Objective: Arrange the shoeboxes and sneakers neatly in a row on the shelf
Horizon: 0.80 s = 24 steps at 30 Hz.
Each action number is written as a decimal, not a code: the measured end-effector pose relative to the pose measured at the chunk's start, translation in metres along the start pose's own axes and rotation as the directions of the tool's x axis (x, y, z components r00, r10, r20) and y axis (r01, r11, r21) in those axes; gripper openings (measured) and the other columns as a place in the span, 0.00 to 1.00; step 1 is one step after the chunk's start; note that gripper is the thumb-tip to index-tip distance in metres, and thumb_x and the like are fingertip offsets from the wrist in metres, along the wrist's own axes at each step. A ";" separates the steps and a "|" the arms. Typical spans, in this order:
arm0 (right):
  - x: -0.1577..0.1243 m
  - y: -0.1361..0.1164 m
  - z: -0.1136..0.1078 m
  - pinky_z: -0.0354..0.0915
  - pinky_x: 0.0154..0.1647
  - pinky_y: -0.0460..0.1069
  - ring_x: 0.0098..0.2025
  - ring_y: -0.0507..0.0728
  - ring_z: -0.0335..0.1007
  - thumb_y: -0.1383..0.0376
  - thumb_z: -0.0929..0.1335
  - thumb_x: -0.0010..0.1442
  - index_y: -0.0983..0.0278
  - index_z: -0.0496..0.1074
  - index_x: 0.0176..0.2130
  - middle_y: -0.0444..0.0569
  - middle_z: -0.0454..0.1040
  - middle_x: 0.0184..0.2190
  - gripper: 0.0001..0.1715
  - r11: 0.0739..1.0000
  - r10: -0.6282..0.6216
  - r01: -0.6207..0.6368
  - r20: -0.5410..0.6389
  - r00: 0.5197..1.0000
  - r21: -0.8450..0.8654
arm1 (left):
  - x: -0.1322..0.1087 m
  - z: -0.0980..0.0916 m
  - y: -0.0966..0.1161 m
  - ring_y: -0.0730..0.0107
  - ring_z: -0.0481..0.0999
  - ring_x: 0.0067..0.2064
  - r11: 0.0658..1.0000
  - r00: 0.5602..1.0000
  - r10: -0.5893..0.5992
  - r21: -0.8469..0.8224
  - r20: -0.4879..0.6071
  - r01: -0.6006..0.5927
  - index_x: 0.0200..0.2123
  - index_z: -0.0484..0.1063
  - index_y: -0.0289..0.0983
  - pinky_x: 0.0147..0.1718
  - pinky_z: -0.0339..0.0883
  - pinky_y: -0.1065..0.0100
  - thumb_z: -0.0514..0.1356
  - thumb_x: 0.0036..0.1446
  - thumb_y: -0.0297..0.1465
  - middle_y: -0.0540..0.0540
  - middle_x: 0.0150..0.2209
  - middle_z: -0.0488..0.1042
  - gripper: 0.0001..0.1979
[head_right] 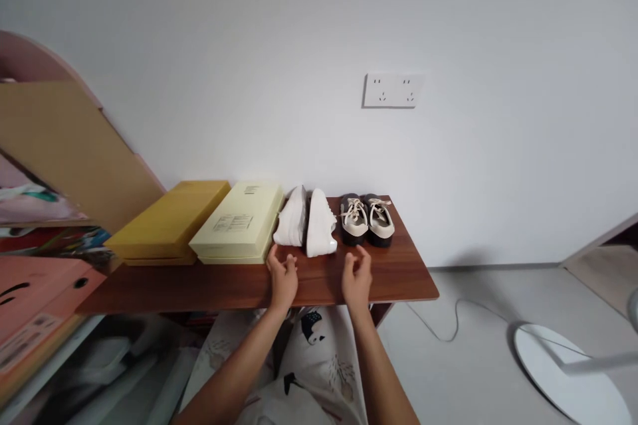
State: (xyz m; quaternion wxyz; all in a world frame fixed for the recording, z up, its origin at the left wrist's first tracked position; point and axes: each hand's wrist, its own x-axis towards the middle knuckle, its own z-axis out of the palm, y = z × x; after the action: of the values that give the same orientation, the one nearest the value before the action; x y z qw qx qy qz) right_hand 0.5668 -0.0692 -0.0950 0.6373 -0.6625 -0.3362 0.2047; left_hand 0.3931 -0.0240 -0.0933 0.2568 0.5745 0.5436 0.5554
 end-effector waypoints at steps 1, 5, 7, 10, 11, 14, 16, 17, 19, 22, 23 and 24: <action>0.012 -0.002 -0.014 0.71 0.42 0.57 0.37 0.61 0.74 0.45 0.64 0.59 0.66 0.65 0.57 0.57 0.75 0.41 0.35 0.991 -0.107 0.098 -0.101 0.989 -0.091 | -0.015 0.000 0.005 0.60 0.76 0.51 1.000 0.999 0.029 -0.001 -0.016 -0.029 0.66 0.50 0.39 0.49 0.73 0.56 0.51 0.67 0.37 0.28 0.65 0.52 0.27; 0.080 -0.014 -0.044 0.57 0.60 0.65 0.61 0.70 0.60 0.45 0.66 0.56 0.69 0.66 0.55 0.67 0.67 0.55 0.38 0.834 -0.437 0.318 -0.190 0.879 -0.451 | -0.047 0.022 0.037 0.58 0.73 0.54 0.978 0.969 0.207 -0.040 0.138 -0.203 0.65 0.55 0.41 0.52 0.71 0.53 0.53 0.65 0.35 0.30 0.66 0.51 0.26; 0.108 -0.015 -0.045 0.58 0.60 0.64 0.62 0.70 0.58 0.44 0.67 0.55 0.68 0.67 0.53 0.67 0.64 0.57 0.38 0.789 -0.441 0.373 -0.027 0.897 -0.488 | -0.043 0.049 0.057 0.58 0.74 0.52 0.955 0.906 0.296 -0.083 0.303 -0.284 0.64 0.57 0.42 0.53 0.71 0.52 0.54 0.65 0.33 0.32 0.66 0.53 0.25; 0.127 -0.007 -0.043 0.64 0.54 0.62 0.56 0.68 0.64 0.43 0.66 0.55 0.65 0.67 0.49 0.63 0.69 0.52 0.34 0.819 -0.347 0.331 0.056 0.936 -0.469 | -0.018 0.099 0.086 0.54 0.69 0.60 0.932 0.832 0.353 -0.087 0.427 -0.351 0.64 0.57 0.41 0.55 0.69 0.52 0.54 0.63 0.30 0.33 0.65 0.57 0.26; 0.129 -0.003 -0.043 0.65 0.53 0.61 0.55 0.67 0.66 0.42 0.65 0.55 0.65 0.67 0.48 0.62 0.70 0.50 0.34 0.841 -0.324 0.297 0.017 0.946 -0.452 | -0.007 0.114 0.094 0.52 0.67 0.62 0.935 0.827 0.330 -0.039 0.455 -0.352 0.63 0.58 0.40 0.57 0.67 0.52 0.55 0.62 0.29 0.33 0.63 0.59 0.26; 0.132 0.007 -0.049 0.65 0.54 0.60 0.51 0.65 0.69 0.42 0.63 0.57 0.65 0.66 0.46 0.61 0.72 0.46 0.32 0.928 -0.249 0.178 -0.189 0.950 -0.328 | 0.023 0.148 0.111 0.45 0.72 0.57 0.940 0.830 0.106 0.217 0.547 -0.263 0.53 0.68 0.34 0.54 0.67 0.50 0.60 0.59 0.30 0.29 0.53 0.70 0.18; 0.137 0.013 -0.055 0.67 0.52 0.58 0.48 0.63 0.70 0.41 0.60 0.59 0.64 0.65 0.44 0.59 0.72 0.44 0.31 0.985 -0.104 0.055 -0.308 0.946 -0.166 | 0.035 0.157 0.113 0.45 0.75 0.52 0.934 0.849 0.010 0.298 0.528 -0.197 0.43 0.71 0.34 0.52 0.68 0.51 0.61 0.60 0.32 0.31 0.47 0.74 0.10; 0.140 0.015 -0.057 0.69 0.49 0.58 0.46 0.62 0.71 0.41 0.58 0.61 0.64 0.64 0.44 0.57 0.72 0.43 0.31 0.998 -0.011 -0.012 -0.335 0.942 -0.068 | 0.038 0.158 0.112 0.47 0.77 0.50 0.949 0.868 -0.015 0.281 0.496 -0.144 0.40 0.71 0.35 0.50 0.69 0.53 0.59 0.61 0.34 0.32 0.44 0.75 0.08; 0.146 0.018 -0.059 0.73 0.42 0.55 0.44 0.59 0.71 0.41 0.54 0.62 0.63 0.61 0.47 0.55 0.71 0.44 0.31 0.989 0.135 -0.109 -0.316 0.939 0.100 | 0.039 0.158 0.105 0.56 0.80 0.41 0.988 0.904 -0.107 0.149 0.413 0.049 0.40 0.70 0.36 0.43 0.72 0.59 0.53 0.66 0.38 0.38 0.38 0.75 0.12; 0.150 0.020 -0.056 0.74 0.34 0.53 0.41 0.57 0.72 0.42 0.54 0.63 0.61 0.57 0.53 0.55 0.70 0.46 0.32 0.979 0.181 -0.148 -0.264 0.947 0.140 | 0.032 0.160 0.091 0.71 0.77 0.27 0.906 0.853 -0.341 -0.105 0.395 0.410 0.46 0.67 0.37 0.28 0.71 0.70 0.44 0.69 0.43 0.45 0.34 0.74 0.19; 0.150 0.020 -0.054 0.74 0.34 0.54 0.39 0.57 0.72 0.43 0.54 0.64 0.62 0.56 0.54 0.55 0.71 0.45 0.31 0.984 0.171 -0.150 -0.262 0.950 0.097 | 0.028 0.162 0.087 0.73 0.76 0.25 0.859 0.823 -0.400 -0.148 0.402 0.490 0.47 0.66 0.37 0.26 0.70 0.72 0.42 0.69 0.44 0.45 0.34 0.74 0.20; 0.149 0.021 -0.053 0.74 0.35 0.55 0.37 0.58 0.73 0.45 0.55 0.64 0.63 0.56 0.55 0.56 0.71 0.43 0.31 0.989 0.149 -0.143 -0.271 0.951 0.041 | 0.024 0.164 0.084 0.75 0.75 0.24 0.826 0.802 -0.438 -0.168 0.406 0.537 0.49 0.65 0.37 0.24 0.69 0.73 0.42 0.70 0.43 0.45 0.36 0.74 0.20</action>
State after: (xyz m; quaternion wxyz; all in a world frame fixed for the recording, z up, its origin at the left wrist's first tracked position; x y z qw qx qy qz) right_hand 0.7100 -0.0005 -0.0864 0.6676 -0.7008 -0.1930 0.1612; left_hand 0.5673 0.0256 -0.0506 0.5621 0.4613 0.5368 0.4280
